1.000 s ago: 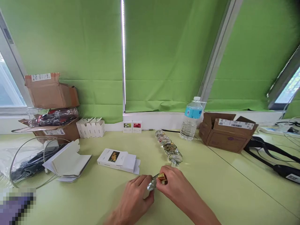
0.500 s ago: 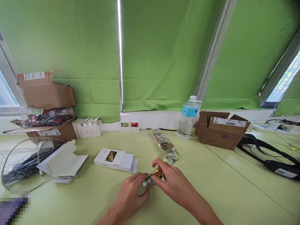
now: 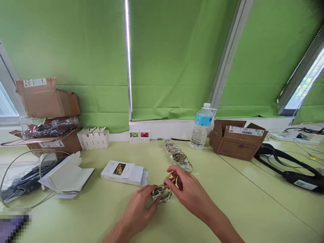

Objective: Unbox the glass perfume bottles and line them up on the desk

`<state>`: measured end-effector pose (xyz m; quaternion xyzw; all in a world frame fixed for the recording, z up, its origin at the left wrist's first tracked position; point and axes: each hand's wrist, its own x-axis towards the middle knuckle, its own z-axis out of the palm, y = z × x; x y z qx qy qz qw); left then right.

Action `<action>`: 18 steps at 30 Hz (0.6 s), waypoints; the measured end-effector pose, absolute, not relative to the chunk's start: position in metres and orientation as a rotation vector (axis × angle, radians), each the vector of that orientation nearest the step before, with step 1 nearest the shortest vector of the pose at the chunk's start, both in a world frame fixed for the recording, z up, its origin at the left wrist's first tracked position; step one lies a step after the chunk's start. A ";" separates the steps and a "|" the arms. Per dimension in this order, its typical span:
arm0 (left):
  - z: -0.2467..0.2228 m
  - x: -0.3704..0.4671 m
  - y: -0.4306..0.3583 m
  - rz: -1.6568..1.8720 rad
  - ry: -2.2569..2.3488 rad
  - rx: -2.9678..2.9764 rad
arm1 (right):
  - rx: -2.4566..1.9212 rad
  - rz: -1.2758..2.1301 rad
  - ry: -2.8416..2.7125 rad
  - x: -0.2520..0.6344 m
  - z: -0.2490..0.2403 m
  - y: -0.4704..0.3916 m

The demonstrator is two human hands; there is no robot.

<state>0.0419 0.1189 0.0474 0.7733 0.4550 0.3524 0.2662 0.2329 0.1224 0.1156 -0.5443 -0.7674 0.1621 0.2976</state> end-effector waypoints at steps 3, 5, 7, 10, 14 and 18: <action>0.045 0.040 0.121 0.974 1.229 2.059 | -1.484 0.363 -2.018 0.236 0.115 0.125; 0.041 0.039 0.124 0.998 1.237 2.028 | -1.518 0.328 -2.031 0.239 0.112 0.128; 0.037 0.036 0.128 1.018 1.242 1.993 | -1.550 0.319 -2.082 0.242 0.108 0.131; 0.030 0.033 0.133 1.031 1.239 1.936 | -1.622 0.293 -2.169 0.247 0.099 0.134; 0.026 0.032 0.136 1.055 1.192 1.882 | -1.674 0.339 -2.267 0.250 0.089 0.136; 0.027 0.031 0.137 1.074 1.156 1.858 | -1.672 0.387 -2.318 0.246 0.079 0.134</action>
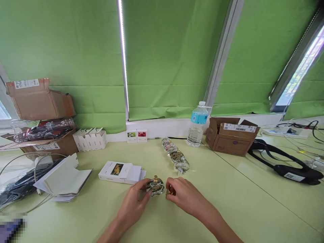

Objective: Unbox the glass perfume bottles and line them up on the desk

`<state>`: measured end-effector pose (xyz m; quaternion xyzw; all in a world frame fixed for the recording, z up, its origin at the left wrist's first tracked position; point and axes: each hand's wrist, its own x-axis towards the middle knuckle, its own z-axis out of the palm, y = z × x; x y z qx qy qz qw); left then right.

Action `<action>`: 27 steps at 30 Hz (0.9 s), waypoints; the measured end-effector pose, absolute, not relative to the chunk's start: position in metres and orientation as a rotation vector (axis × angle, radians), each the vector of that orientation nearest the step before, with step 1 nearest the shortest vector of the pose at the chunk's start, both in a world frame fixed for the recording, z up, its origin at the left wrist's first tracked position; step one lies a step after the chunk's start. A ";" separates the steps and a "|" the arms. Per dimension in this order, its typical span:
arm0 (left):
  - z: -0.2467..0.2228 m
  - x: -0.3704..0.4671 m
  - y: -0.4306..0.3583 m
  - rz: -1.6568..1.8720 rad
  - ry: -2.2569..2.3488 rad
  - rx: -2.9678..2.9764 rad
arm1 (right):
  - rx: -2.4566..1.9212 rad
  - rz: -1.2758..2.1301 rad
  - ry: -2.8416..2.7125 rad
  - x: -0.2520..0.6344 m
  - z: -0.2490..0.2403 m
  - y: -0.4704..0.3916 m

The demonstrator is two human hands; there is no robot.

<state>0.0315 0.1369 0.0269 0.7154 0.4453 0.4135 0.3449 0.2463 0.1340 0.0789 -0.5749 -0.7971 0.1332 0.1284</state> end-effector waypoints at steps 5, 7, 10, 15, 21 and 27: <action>0.028 0.031 0.137 1.084 1.123 1.823 | -1.686 0.413 -2.380 0.243 0.069 0.128; 0.028 0.031 0.137 1.087 1.116 1.818 | -1.676 0.483 -2.378 0.246 0.072 0.127; 0.028 0.031 0.137 1.078 1.113 1.831 | -1.653 0.565 -2.292 0.251 0.083 0.128; 0.032 0.031 0.136 1.069 1.097 1.828 | -1.502 0.453 -2.116 0.243 0.099 0.133; 0.037 0.030 0.136 1.043 1.065 1.806 | -1.314 0.486 -1.982 0.226 0.092 0.134; 0.033 0.029 0.139 1.027 1.053 1.790 | -1.213 0.561 -1.913 0.216 0.081 0.140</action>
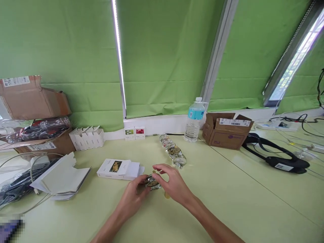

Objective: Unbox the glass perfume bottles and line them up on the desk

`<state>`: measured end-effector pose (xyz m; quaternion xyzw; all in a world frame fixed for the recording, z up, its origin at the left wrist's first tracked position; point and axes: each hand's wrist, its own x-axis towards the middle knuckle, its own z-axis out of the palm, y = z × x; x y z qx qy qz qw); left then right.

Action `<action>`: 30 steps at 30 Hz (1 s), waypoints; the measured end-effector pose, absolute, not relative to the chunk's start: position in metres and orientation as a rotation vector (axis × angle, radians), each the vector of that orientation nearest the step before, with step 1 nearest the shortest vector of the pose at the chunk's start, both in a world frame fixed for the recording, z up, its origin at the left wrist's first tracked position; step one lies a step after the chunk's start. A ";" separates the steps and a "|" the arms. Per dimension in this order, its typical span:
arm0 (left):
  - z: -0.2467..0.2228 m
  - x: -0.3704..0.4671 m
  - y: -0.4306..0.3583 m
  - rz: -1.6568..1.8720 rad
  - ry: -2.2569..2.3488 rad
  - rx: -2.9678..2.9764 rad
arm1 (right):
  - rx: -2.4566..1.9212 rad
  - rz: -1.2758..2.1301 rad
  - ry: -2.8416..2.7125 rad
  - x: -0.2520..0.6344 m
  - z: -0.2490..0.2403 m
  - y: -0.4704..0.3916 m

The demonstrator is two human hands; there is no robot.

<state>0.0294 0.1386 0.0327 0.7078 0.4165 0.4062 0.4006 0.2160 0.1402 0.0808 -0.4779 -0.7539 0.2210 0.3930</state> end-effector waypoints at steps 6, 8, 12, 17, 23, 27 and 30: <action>0.033 0.030 0.138 1.022 1.053 1.796 | -1.116 0.578 -1.909 0.212 0.076 0.145; 0.034 0.030 0.137 1.016 1.080 1.800 | -1.115 0.548 -1.884 0.211 0.075 0.146; 0.037 0.030 0.135 1.001 1.091 1.797 | -1.159 0.430 -1.826 0.214 0.082 0.142; 0.035 0.032 0.137 1.034 1.095 1.786 | -1.270 0.411 -1.945 0.229 0.104 0.131; 0.029 0.032 0.140 1.086 1.093 1.747 | -1.291 0.564 -2.401 0.229 0.094 0.119; 0.029 0.032 0.141 1.056 1.099 1.765 | -1.317 0.317 -2.473 0.217 0.074 0.118; 0.028 0.032 0.141 1.053 1.092 1.776 | -1.361 0.196 -2.493 0.211 0.065 0.119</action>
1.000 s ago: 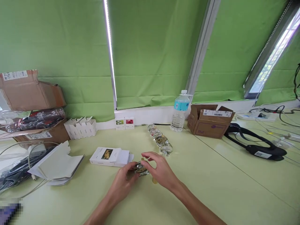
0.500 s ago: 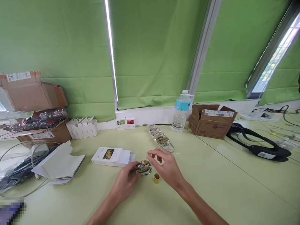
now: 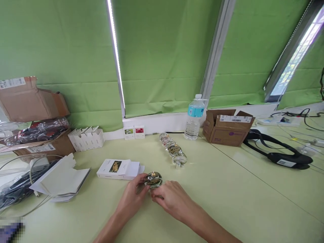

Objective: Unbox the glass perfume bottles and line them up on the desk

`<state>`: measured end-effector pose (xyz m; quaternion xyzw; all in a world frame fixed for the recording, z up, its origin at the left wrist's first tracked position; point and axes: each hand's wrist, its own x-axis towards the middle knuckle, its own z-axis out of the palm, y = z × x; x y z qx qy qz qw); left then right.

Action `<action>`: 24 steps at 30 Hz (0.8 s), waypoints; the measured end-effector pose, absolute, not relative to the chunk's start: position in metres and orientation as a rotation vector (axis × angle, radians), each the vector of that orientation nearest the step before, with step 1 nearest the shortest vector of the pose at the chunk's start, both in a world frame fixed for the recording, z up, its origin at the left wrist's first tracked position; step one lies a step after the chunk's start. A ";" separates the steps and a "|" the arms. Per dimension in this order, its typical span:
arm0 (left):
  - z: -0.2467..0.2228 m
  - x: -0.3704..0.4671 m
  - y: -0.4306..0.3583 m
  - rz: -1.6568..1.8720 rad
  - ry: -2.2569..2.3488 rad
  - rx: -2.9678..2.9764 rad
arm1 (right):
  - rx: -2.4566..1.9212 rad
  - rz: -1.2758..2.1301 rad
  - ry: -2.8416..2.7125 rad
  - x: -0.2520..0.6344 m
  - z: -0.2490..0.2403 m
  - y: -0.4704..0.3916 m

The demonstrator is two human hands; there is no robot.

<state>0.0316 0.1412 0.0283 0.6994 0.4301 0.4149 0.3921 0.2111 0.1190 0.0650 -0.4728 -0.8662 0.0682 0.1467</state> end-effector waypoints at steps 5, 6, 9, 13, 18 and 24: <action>0.027 0.031 0.142 1.057 1.084 1.770 | -1.461 0.094 -2.573 0.209 0.065 0.117; 0.027 0.031 0.142 1.059 1.089 1.767 | -1.488 0.083 -2.594 0.208 0.067 0.116; 0.026 0.031 0.142 1.057 1.104 1.760 | -1.594 0.073 -2.635 0.205 0.073 0.115; 0.024 0.031 0.143 1.045 1.125 1.753 | -1.661 0.081 -2.634 0.199 0.076 0.114; 0.022 0.030 0.145 1.055 1.125 1.747 | -1.701 0.050 -2.621 0.197 0.072 0.114; 0.021 0.030 0.145 1.047 1.120 1.752 | -1.626 0.071 -2.608 0.204 0.068 0.115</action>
